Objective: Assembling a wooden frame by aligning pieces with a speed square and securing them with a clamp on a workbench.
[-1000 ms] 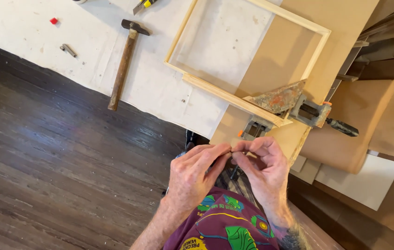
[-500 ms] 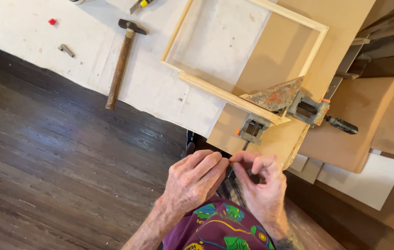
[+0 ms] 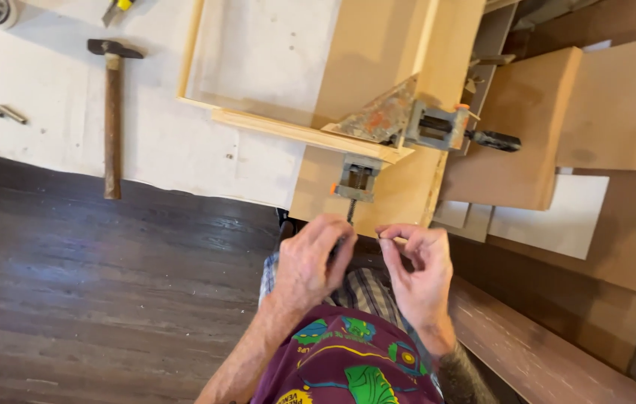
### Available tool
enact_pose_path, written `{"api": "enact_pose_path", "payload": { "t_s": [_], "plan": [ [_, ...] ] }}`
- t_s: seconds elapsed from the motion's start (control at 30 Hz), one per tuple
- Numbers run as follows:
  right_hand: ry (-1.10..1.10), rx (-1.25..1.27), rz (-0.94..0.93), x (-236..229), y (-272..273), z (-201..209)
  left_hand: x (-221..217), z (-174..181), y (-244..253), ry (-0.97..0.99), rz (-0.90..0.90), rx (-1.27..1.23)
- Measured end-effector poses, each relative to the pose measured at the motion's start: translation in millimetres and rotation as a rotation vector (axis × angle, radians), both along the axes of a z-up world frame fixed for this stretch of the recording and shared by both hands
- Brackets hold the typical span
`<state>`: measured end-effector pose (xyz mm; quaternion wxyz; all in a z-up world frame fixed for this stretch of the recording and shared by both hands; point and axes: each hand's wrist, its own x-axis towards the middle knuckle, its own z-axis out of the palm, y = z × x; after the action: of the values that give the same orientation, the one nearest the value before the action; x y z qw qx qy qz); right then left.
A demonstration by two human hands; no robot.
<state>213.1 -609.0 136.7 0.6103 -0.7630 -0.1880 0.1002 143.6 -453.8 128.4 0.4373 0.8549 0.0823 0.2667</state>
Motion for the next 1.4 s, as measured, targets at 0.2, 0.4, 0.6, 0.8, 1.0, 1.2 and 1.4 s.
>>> {"api": "enact_pose_path", "payload": {
  "t_s": [0.2, 0.4, 0.6, 0.8, 1.0, 1.2, 1.4],
  "plan": [
    [0.580, 0.449, -0.110, 17, -24, -20, -29, -58, 2, 0.230, 0.015, 0.083],
    [0.882, 0.707, -0.025, 20, -39, -35, -37, -3, 6, 0.297, 0.104, -0.026],
    [0.701, 0.614, 0.031, 10, -30, 9, -14, 61, -33, -0.060, 0.048, -0.270],
    [0.335, 0.448, -0.014, -3, -27, 43, -3, 76, -43, -0.168, 0.088, -0.129],
    [0.271, 0.401, -0.092, -9, -28, 40, -2, 77, -50, -0.175, 0.104, -0.127],
    [0.301, 0.361, -0.048, -5, -35, 35, 3, 73, -58, -0.120, 0.099, -0.301],
    [0.017, 0.184, -0.050, -9, -38, 32, 8, 73, -56, -0.121, 0.101, -0.204]
  ]
}}
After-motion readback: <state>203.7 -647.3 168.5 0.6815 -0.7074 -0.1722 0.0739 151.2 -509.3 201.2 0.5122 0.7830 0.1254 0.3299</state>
